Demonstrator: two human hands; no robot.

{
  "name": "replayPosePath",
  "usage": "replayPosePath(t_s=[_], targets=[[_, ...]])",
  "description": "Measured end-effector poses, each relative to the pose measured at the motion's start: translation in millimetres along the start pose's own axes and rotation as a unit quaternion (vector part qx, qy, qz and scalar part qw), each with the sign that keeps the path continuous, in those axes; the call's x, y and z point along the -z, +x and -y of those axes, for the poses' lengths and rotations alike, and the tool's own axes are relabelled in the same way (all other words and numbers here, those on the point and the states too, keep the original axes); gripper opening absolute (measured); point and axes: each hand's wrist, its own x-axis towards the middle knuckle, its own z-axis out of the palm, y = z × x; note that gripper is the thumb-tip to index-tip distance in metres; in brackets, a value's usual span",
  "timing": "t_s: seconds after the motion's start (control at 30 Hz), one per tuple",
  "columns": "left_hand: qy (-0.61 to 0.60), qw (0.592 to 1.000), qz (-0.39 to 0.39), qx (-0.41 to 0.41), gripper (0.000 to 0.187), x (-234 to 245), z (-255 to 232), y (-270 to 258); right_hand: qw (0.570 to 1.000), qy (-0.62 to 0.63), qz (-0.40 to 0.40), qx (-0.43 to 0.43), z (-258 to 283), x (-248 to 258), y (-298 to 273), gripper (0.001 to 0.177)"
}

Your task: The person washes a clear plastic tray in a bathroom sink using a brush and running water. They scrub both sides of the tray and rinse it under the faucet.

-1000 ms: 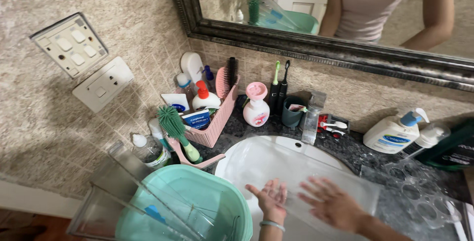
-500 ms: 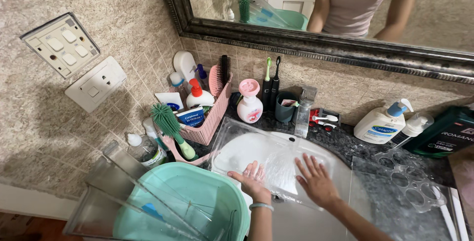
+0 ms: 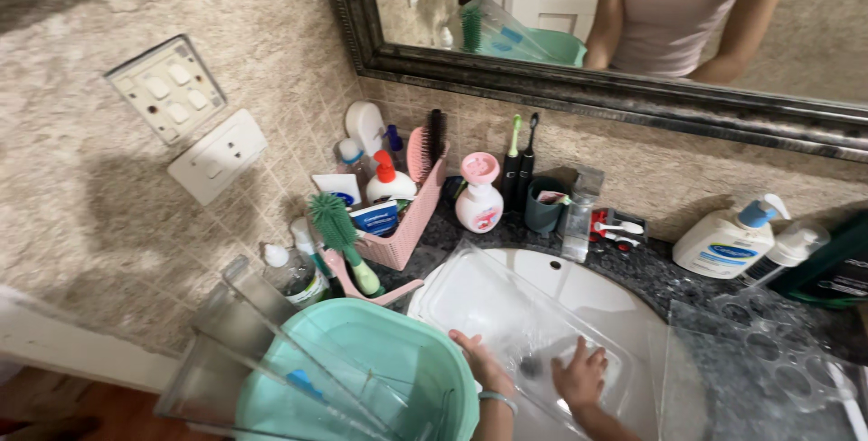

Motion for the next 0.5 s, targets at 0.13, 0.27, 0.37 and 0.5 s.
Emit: replayPosePath(t_s=[0.13, 0.27, 0.37, 0.5], targets=[[0.077, 0.995, 0.017, -0.063, 0.101, 0.1, 9.6, -1.8, 0.914, 0.401, -0.012, 0.056, 22.1, 26.6, 57.4, 0.044], [0.157, 0.979, 0.048, -0.117, 0.098, 1.6, 4.8, -31.3, 0.830, 0.545, 0.090, 0.073, 69.3, 71.3, 103.3, 0.021], [0.197, 0.968, 0.067, -0.142, 0.095, 12.6, -8.0, -36.9, 0.939, 0.225, 0.226, 0.129, 104.6, 107.5, 79.0, 0.019], [0.234, 0.953, 0.084, -0.175, 0.092, 15.8, -29.9, -47.7, 0.911, -0.124, 0.079, 0.385, 155.5, 128.5, 16.0, 0.033]])
